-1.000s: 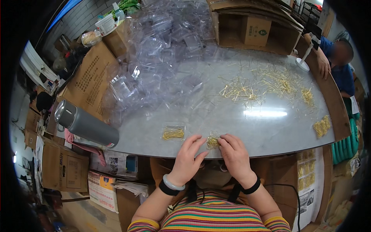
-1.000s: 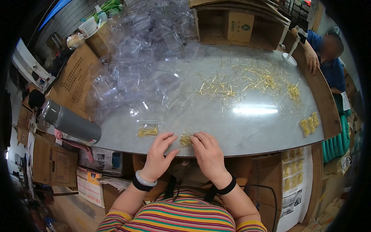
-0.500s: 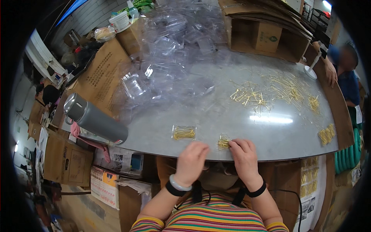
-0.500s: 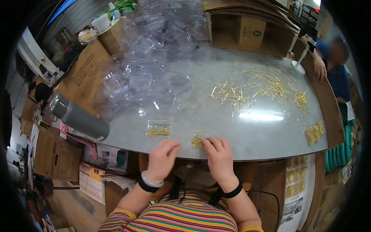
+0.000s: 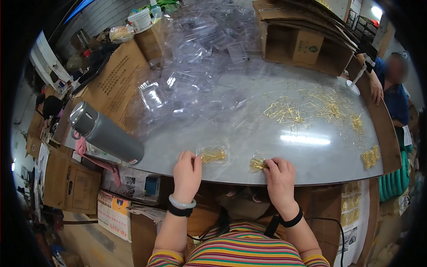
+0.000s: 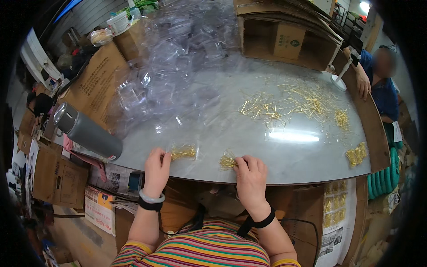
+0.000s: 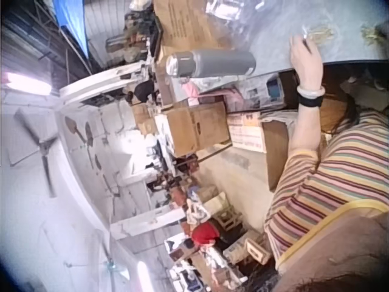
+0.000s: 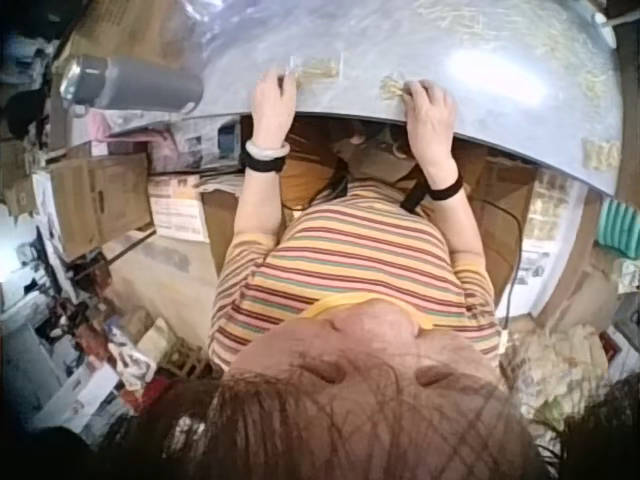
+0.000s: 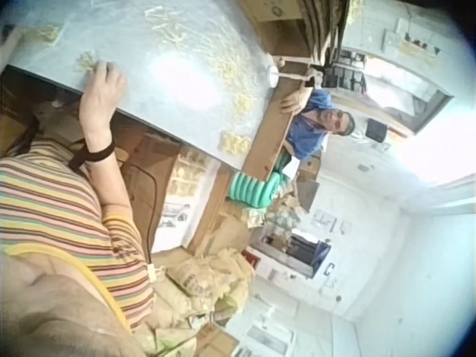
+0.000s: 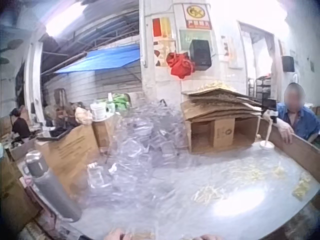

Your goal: Packing small gold-colored pins into plastic bags at a workstation.

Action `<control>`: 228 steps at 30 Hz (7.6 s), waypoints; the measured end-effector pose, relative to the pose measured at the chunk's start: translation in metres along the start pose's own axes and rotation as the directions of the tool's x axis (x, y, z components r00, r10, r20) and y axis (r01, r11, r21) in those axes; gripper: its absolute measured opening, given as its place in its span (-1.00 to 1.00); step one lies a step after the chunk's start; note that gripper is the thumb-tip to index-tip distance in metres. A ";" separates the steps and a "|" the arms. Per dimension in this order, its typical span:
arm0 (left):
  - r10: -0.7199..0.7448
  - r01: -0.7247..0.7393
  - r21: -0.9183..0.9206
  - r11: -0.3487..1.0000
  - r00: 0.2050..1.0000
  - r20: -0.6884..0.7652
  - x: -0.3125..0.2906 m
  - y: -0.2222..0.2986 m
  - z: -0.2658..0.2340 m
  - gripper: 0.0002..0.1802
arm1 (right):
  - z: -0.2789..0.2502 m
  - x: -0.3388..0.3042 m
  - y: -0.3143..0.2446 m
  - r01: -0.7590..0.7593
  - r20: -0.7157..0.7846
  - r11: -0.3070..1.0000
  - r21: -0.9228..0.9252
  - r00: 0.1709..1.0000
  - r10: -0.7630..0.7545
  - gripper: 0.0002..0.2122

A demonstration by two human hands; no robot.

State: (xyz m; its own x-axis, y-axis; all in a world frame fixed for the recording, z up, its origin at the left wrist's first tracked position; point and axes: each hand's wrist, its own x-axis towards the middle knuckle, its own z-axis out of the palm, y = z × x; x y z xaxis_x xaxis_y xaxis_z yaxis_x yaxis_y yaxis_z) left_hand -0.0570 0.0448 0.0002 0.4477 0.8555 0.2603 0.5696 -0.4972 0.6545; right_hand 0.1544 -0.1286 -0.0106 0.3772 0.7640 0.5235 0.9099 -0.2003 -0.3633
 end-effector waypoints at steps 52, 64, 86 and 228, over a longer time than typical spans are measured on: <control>0.416 -0.429 0.136 0.893 0.902 0.111 -0.048 0.077 0.080 -0.41 | -0.025 -0.004 0.003 -0.095 -0.072 0.886 0.454 0.987 0.143 -0.59; 0.679 -0.645 -0.211 0.734 0.689 0.253 -0.015 0.074 0.076 -0.44 | -0.027 -0.022 0.017 -0.192 -0.060 0.923 0.333 0.973 0.224 -0.72; 0.659 -0.648 -0.126 0.751 0.726 0.197 -0.026 0.072 0.084 -0.45 | -0.038 -0.033 -0.006 -0.324 0.000 0.888 0.327 0.940 0.343 -0.73; 0.578 -0.610 0.031 0.792 0.764 0.287 -0.030 0.077 0.082 -0.38 | -0.016 0.006 0.064 0.052 0.276 0.971 -0.235 0.961 0.016 -0.41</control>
State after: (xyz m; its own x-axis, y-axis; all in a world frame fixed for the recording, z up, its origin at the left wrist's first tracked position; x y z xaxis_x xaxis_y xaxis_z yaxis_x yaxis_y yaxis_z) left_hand 0.0302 -0.0306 -0.0154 0.8691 0.3249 0.3728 0.1990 -0.9199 0.3378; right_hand 0.2177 -0.1468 -0.0183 0.3289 0.9004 0.2846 0.9433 -0.2990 -0.1442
